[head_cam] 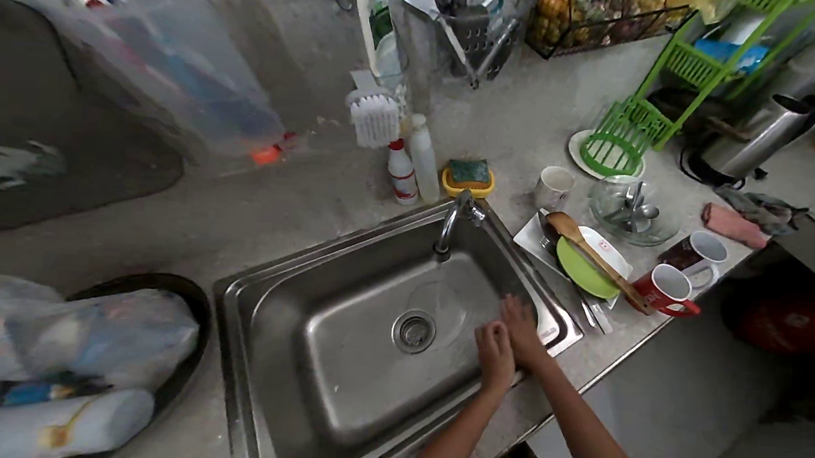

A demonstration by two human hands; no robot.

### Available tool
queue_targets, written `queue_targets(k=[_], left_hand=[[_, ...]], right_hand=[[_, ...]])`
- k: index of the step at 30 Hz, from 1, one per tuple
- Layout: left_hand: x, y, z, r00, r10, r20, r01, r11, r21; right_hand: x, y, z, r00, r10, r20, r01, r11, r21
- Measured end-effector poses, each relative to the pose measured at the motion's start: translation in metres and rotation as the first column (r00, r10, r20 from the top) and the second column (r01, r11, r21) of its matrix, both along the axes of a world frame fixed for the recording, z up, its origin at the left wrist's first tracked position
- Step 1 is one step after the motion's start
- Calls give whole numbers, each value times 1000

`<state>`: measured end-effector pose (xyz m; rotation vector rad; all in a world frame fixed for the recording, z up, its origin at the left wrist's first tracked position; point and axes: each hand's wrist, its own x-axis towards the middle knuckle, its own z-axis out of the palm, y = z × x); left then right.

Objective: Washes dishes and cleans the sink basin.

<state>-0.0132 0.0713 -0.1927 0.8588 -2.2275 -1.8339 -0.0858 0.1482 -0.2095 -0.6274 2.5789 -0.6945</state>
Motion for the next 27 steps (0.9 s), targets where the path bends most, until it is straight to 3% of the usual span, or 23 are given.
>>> queue_targets(k=[1, 2, 4, 5, 7, 10, 17, 21, 25, 27], left_hand=[[-3, -15, 6, 991, 116, 70, -122, 990, 77], [-8, -34, 11, 966, 235, 110, -250, 957, 148], [-17, -74, 21, 912, 399, 97, -408, 848, 339], [-19, -90, 25, 896, 439, 70, -419, 782, 461], [-30, -111, 33, 871, 490, 47, -404, 657, 637], [-54, -124, 51, 868, 495, 41, -341, 534, 773], [-58, -114, 56, 756, 654, -26, -382, 473, 794], [-51, -81, 63, 837, 546, -17, -344, 551, 760], [-62, -27, 69, 917, 398, -27, -231, 584, 778], [-68, -6, 66, 946, 320, -50, -165, 608, 777]], right_hand=[[2, -12, 3, 989, -14, 149, 35, 990, -134], [4, -23, 9, 950, -104, 293, 190, 940, -282], [4, -44, 24, 774, -272, 572, 575, 681, -454], [3, -54, 25, 665, -276, 694, 707, 531, -467], [-2, -77, 29, 472, -122, 873, 858, 292, -423], [-19, -114, 40, 333, 123, 935, 935, 82, -344], [-12, -154, 59, 299, 237, 924, 953, -120, -278], [0, -117, 59, 357, 269, 895, 916, -287, -279], [-7, -59, 59, 491, 135, 860, 812, -430, -396], [-12, -35, 61, 508, 82, 858, 772, -486, -410]])
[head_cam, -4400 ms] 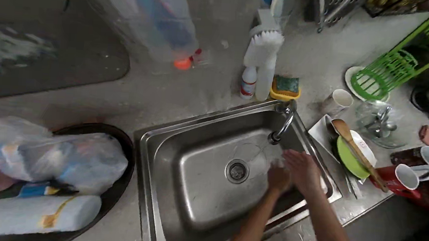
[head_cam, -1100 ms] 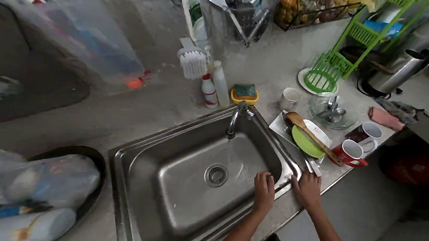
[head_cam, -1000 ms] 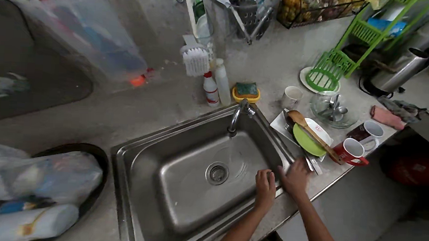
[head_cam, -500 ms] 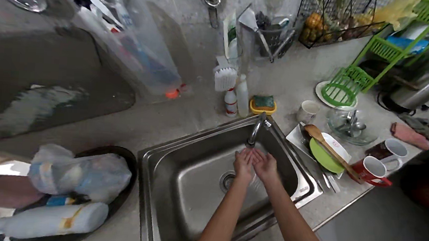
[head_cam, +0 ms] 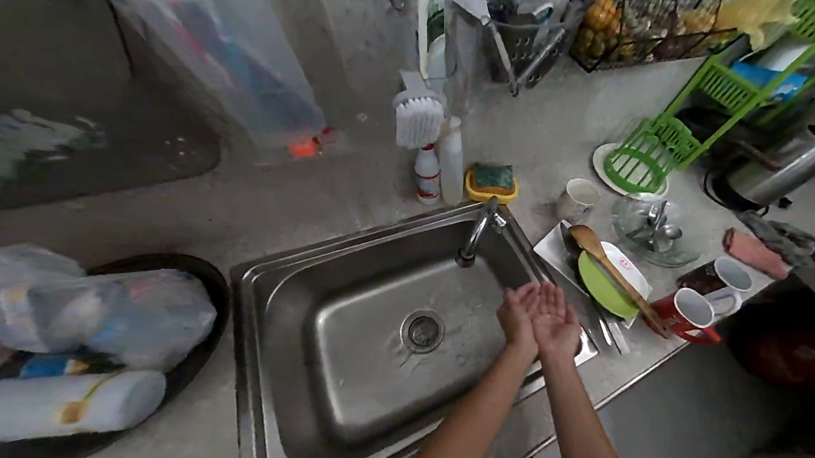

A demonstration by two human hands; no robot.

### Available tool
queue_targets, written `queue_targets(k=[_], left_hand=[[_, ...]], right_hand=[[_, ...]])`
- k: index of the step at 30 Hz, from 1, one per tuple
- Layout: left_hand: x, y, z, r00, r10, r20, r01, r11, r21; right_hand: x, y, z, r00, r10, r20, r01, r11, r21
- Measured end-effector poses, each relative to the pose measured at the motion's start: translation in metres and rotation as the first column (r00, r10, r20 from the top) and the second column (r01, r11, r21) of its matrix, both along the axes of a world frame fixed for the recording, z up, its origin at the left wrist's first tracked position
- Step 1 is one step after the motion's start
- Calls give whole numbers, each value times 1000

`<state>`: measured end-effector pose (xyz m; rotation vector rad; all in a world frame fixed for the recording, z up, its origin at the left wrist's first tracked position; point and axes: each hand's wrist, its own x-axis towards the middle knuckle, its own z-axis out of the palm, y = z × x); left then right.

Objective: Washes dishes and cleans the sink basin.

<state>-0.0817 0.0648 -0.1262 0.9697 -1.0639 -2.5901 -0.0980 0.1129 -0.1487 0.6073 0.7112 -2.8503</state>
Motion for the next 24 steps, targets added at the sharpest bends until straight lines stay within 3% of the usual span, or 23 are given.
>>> queue_targets(k=[3, 8, 11, 13, 15, 17, 18, 21, 23, 24], left_hand=[[-3, 22, -5, 996, -92, 13, 91, 993, 75], [13, 37, -21, 984, -163, 76, 134, 946, 295], [22, 31, -35, 944, -270, 192, 219, 943, 250], [29, 21, -40, 911, -318, 263, 285, 946, 158], [35, 0, -47, 884, -331, 329, 334, 941, 49], [41, -28, -53, 879, -281, 384, 321, 946, -44], [43, -44, -55, 886, -236, 400, 276, 960, -44], [40, -90, -59, 917, -68, 394, 99, 993, -59], [36, -115, -57, 947, 21, 322, -5, 999, -49], [31, -123, -56, 956, 63, 285, -57, 998, -30]], right_hand=[[-2, 25, 5, 992, -105, 75, 99, 992, 80], [7, 54, -13, 979, -142, 147, 86, 939, 332], [21, 62, -19, 981, -15, 196, -85, 866, 492], [34, 67, -16, 971, 135, 195, -228, 755, 615], [47, 79, -16, 954, 281, 105, -249, 546, 800], [57, 106, -19, 866, 500, -30, -70, 180, 981], [59, 122, -22, 797, 603, -49, 73, -15, 997], [65, 147, -46, 701, 705, 106, 331, -454, 827], [78, 121, -64, 738, 649, 185, 371, -618, 693], [83, 97, -66, 749, 624, 220, 344, -651, 677]])
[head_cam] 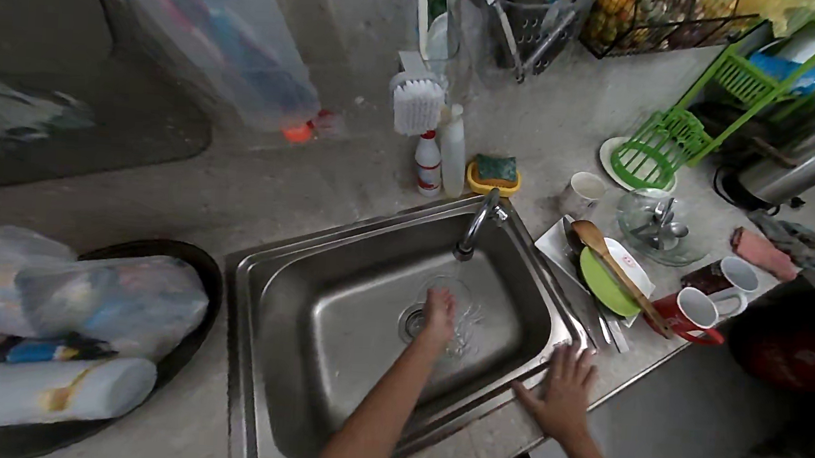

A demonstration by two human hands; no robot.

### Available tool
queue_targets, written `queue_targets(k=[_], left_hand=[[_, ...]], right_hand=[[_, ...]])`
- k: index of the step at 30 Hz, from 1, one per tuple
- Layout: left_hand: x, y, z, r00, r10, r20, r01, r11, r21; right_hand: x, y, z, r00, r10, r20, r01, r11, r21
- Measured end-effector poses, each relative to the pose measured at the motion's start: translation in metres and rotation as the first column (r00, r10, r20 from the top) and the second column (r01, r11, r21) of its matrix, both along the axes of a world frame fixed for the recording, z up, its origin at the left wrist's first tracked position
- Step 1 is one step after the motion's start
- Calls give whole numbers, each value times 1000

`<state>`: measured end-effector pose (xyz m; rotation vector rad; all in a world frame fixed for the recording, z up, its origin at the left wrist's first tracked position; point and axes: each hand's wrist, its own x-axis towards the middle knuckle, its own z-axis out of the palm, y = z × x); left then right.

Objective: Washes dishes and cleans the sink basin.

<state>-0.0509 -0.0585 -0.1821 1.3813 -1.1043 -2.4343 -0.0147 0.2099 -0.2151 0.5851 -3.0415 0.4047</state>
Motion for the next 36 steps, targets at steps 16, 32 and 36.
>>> queue_targets(k=[16, 32, 36], left_hand=[[-14, 2, 19, 958, 268, -106, -262, 963, 62], [-71, 22, 21, 986, 85, -141, -101, 989, -107], [-106, 30, 38, 948, -86, -305, 75, 996, -48]], right_hand=[[-88, -208, 58, 315, 506, 803, 947, -227, -228], [-121, -208, 45, 595, 466, 655, 757, -599, -262], [-158, -192, 55, 742, 427, 517, 641, -678, -360]])
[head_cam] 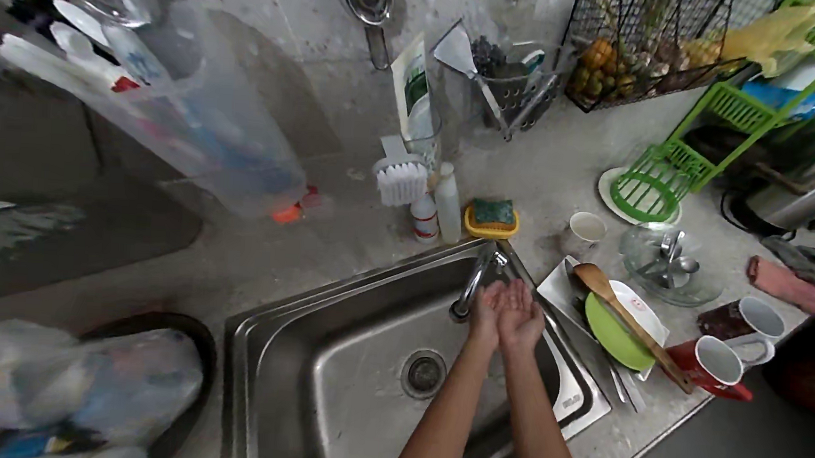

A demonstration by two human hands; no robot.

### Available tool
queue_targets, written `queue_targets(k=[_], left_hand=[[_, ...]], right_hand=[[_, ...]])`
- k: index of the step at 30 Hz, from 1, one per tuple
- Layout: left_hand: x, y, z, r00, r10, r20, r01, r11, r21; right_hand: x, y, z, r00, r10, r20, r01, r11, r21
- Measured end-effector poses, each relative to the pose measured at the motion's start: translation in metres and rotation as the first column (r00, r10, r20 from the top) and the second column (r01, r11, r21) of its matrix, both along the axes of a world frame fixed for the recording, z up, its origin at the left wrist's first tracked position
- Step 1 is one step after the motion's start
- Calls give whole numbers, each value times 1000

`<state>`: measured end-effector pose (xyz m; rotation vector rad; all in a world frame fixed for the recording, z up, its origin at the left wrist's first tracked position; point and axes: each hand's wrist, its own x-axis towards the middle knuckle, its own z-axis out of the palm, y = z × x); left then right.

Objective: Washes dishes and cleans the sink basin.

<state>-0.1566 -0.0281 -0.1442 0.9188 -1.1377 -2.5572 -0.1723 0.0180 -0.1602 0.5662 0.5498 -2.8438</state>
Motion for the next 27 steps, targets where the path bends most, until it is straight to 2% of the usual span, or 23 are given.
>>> queue_targets(k=[3, 6, 9, 11, 13, 15, 18, 21, 25, 27], left_hand=[[4, -6, -4, 999, 14, 51, -19, 995, 102], [31, -26, -32, 960, 214, 180, -254, 935, 247], [63, -42, -42, 917, 330, 223, -378, 897, 229], [78, -44, -35, 900, 377, 218, -421, 881, 216], [91, -41, -27, 895, 401, 196, -438, 873, 213], [101, -35, -20, 888, 418, 190, -450, 875, 178], [105, -30, -8, 887, 397, 236, -435, 890, 137], [80, -15, 5, 932, 314, 179, -339, 932, 129], [32, -8, 10, 982, 184, -51, -171, 965, 197], [27, -8, 15, 992, 117, -37, -109, 980, 168]], right_hand=[[-8, 2, -19, 998, 30, 62, -33, 999, 40], [1, -2, -43, 958, 59, 281, -117, 974, 194], [21, -11, -62, 864, 196, 464, -352, 894, 278], [39, -26, -65, 773, 350, 530, -533, 811, 241], [53, -46, -55, 710, 418, 566, -611, 766, 201], [60, -58, -46, 715, 421, 558, -597, 783, 175], [62, -52, -41, 754, 356, 552, -480, 872, 94], [42, -37, -17, 808, 193, 556, -340, 924, 174], [-19, -14, 6, 971, 110, 211, -136, 984, 115], [-43, -9, 7, 983, 115, 147, -138, 977, 163]])
